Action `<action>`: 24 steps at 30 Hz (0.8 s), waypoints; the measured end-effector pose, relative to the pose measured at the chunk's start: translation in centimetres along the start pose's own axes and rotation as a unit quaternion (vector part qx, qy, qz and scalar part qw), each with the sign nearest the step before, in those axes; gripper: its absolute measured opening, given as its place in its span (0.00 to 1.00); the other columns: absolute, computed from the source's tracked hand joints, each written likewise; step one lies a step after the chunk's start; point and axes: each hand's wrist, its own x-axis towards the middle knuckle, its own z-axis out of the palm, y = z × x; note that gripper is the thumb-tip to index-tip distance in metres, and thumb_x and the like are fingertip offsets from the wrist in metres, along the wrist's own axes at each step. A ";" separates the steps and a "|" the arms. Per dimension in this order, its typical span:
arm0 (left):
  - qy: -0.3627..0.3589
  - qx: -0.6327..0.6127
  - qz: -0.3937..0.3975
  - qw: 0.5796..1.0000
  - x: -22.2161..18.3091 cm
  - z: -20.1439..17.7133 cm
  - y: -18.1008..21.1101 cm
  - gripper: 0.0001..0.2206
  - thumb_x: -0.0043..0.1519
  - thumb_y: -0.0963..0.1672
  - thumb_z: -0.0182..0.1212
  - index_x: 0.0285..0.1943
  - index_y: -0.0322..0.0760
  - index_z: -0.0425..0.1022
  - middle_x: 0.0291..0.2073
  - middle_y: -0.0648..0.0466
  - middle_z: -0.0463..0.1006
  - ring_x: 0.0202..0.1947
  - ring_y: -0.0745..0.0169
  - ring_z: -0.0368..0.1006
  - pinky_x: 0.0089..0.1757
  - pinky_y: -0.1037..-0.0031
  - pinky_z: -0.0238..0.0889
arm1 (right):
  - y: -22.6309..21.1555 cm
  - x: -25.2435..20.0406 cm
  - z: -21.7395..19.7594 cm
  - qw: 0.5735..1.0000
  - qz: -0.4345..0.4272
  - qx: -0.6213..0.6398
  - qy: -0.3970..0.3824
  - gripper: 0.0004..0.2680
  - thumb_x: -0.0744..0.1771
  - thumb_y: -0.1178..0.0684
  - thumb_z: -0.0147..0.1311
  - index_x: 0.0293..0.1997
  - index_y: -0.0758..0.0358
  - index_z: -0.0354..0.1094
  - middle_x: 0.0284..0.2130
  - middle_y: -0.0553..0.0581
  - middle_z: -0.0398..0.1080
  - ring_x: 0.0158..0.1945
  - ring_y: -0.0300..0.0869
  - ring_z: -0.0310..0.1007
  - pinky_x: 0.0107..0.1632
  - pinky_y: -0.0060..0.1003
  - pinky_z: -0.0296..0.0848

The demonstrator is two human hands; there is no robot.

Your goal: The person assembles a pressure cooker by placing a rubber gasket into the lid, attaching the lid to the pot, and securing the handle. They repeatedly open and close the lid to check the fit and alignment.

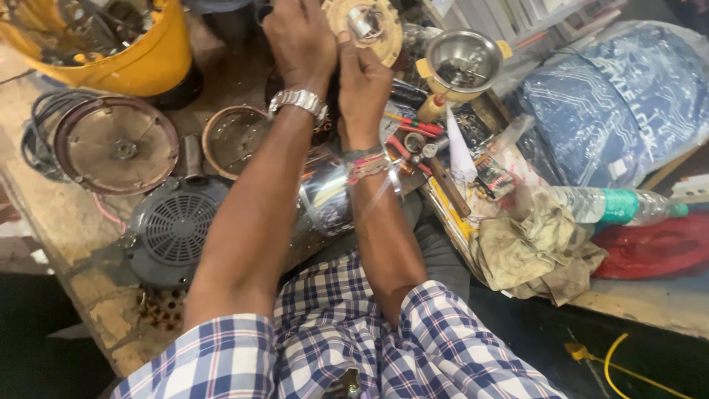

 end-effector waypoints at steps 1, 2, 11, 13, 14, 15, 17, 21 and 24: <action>0.003 0.004 0.001 1.000 0.0 0.3 -0.1 0.11 0.62 0.42 0.57 0.29 0.26 0.70 0.22 0.37 0.76 0.26 0.34 0.75 0.29 0.52 0.63 | -0.1 0.2 -0.1 1.000 -0.008 -0.006 -0.004 0.15 0.69 0.51 0.59 0.23 0.69 0.65 0.21 0.42 0.60 0.29 0.30 0.52 0.30 0.31 0.54; 0.005 0.000 0.001 1.000 -0.1 0.5 -0.2 0.11 0.62 0.42 0.57 0.29 0.26 0.70 0.23 0.36 0.76 0.27 0.34 0.75 0.29 0.52 0.63 | -0.1 0.3 -0.2 1.000 -0.017 -0.012 -0.008 0.15 0.69 0.51 0.59 0.23 0.69 0.65 0.21 0.43 0.61 0.29 0.30 0.53 0.31 0.31 0.55; -0.013 -0.029 -0.025 0.999 -0.2 0.9 -1.1 0.12 0.63 0.42 0.56 0.31 0.24 0.68 0.24 0.35 0.76 0.28 0.34 0.76 0.29 0.54 0.65 | -0.3 0.3 -0.8 0.999 -0.032 -0.016 -0.010 0.17 0.69 0.50 0.59 0.21 0.67 0.60 0.20 0.43 0.55 0.28 0.31 0.50 0.29 0.33 0.51; -0.019 -0.015 -0.031 0.999 -0.1 1.0 -1.1 0.12 0.63 0.43 0.57 0.31 0.25 0.69 0.25 0.35 0.77 0.30 0.35 0.77 0.30 0.56 0.66 | -0.1 0.1 -0.9 0.999 -0.034 -0.027 -0.009 0.17 0.70 0.50 0.58 0.22 0.67 0.61 0.20 0.43 0.56 0.28 0.31 0.50 0.29 0.33 0.51; -0.010 -0.007 -0.033 0.999 -0.4 0.8 -0.9 0.13 0.64 0.43 0.56 0.31 0.25 0.70 0.25 0.35 0.77 0.30 0.35 0.77 0.31 0.56 0.66 | 0.0 -0.1 -1.0 0.999 -0.035 -0.040 -0.011 0.17 0.70 0.49 0.57 0.22 0.67 0.62 0.20 0.43 0.57 0.28 0.31 0.51 0.29 0.33 0.52; 0.003 -0.001 -0.032 0.999 -0.1 0.8 -0.7 0.13 0.65 0.44 0.55 0.32 0.25 0.71 0.26 0.36 0.77 0.31 0.34 0.77 0.31 0.56 0.66 | -0.1 0.2 -0.7 0.998 -0.042 -0.051 -0.014 0.17 0.70 0.49 0.57 0.22 0.67 0.63 0.20 0.43 0.58 0.27 0.30 0.51 0.29 0.32 0.52; 0.004 -0.023 -0.044 0.999 -0.1 0.4 0.0 0.15 0.66 0.46 0.53 0.33 0.27 0.73 0.27 0.37 0.79 0.30 0.36 0.77 0.32 0.56 0.66 | -0.2 0.0 -0.5 0.998 -0.037 -0.047 -0.027 0.15 0.70 0.47 0.55 0.26 0.67 0.69 0.20 0.43 0.60 0.26 0.30 0.52 0.29 0.31 0.52; -0.096 -0.119 -0.226 0.962 -0.6 -0.9 0.7 0.23 0.68 0.51 0.44 0.32 0.32 0.79 0.23 0.40 0.81 0.26 0.40 0.79 0.33 0.58 0.67 | -0.6 -0.2 -1.3 0.996 0.038 -0.069 -0.042 0.17 0.71 0.44 0.53 0.26 0.67 0.71 0.20 0.43 0.62 0.28 0.30 0.54 0.30 0.31 0.55; -0.133 -0.107 -0.217 0.961 -2.3 -1.2 0.4 0.25 0.70 0.52 0.41 0.32 0.36 0.83 0.25 0.45 0.84 0.28 0.45 0.79 0.36 0.60 0.67 | -0.9 0.7 -2.1 0.993 0.059 0.028 -0.097 0.16 0.70 0.44 0.54 0.36 0.70 0.78 0.26 0.45 0.71 0.31 0.31 0.61 0.34 0.30 0.62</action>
